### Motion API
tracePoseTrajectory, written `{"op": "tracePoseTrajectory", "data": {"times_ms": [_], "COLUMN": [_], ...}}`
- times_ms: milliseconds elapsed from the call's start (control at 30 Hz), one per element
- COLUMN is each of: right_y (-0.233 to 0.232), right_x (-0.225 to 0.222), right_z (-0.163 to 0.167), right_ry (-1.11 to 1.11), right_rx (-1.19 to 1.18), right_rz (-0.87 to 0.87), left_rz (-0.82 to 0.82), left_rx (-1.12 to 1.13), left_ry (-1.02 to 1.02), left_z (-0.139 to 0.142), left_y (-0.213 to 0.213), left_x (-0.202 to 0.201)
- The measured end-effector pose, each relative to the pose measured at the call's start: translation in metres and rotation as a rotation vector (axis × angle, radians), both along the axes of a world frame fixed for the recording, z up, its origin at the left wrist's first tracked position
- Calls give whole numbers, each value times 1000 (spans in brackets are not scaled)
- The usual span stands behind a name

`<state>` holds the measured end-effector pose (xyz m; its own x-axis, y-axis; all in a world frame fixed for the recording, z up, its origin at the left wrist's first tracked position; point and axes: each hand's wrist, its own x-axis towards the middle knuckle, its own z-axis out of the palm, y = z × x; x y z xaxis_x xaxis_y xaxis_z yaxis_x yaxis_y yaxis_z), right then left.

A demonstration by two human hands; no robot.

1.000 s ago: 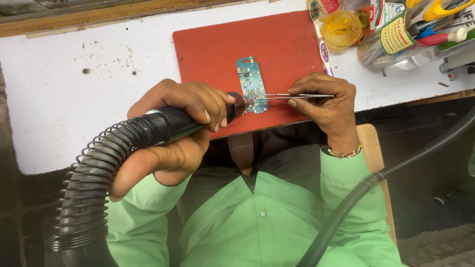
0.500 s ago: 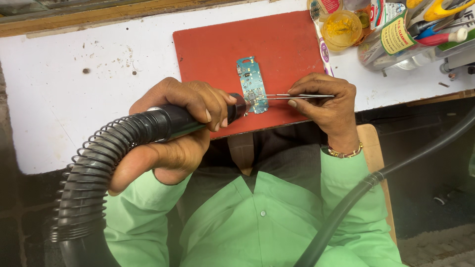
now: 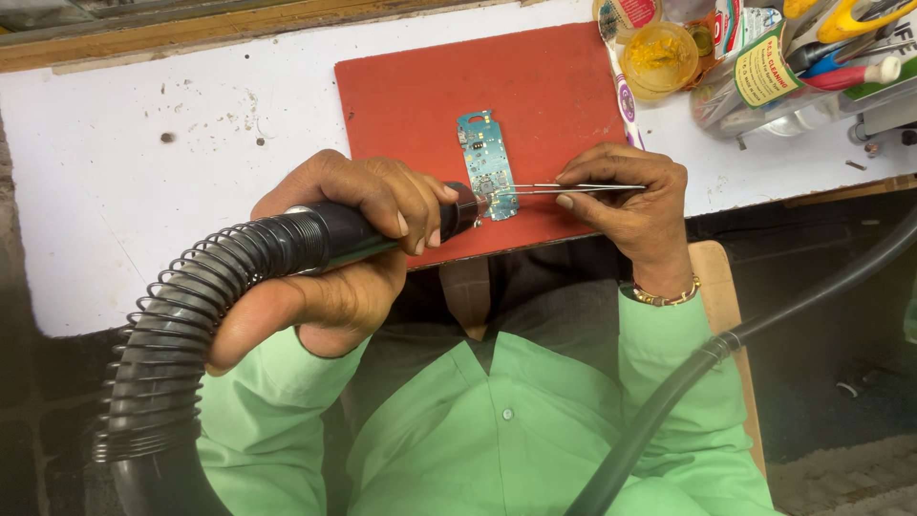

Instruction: The person cleans a small circuit board with a toothbrush and liquid, then uses tweezers to remove a component. They apply flux with tweezers and use a hot air gun to rework solder joints on the board.

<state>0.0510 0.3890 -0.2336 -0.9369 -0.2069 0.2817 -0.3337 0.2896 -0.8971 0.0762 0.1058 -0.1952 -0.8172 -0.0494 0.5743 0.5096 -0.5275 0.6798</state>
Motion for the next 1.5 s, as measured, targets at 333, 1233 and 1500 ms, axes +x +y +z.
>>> {"op": "tracePoseTrajectory", "data": {"times_ms": [333,1233,1500], "right_y": [1,0,0], "right_x": [0,0,0], "right_z": [-1,-2,-2], "right_ry": [6,12,9], "right_rx": [-25,-11,-15], "right_rz": [26,1,7], "left_rz": [-2,-19,-19], "left_rx": [0,25,5], "left_ry": [1,29,1], "left_z": [-1,-7,-7], "left_y": [0,-1,0], "left_x": [0,-2,-3]}}
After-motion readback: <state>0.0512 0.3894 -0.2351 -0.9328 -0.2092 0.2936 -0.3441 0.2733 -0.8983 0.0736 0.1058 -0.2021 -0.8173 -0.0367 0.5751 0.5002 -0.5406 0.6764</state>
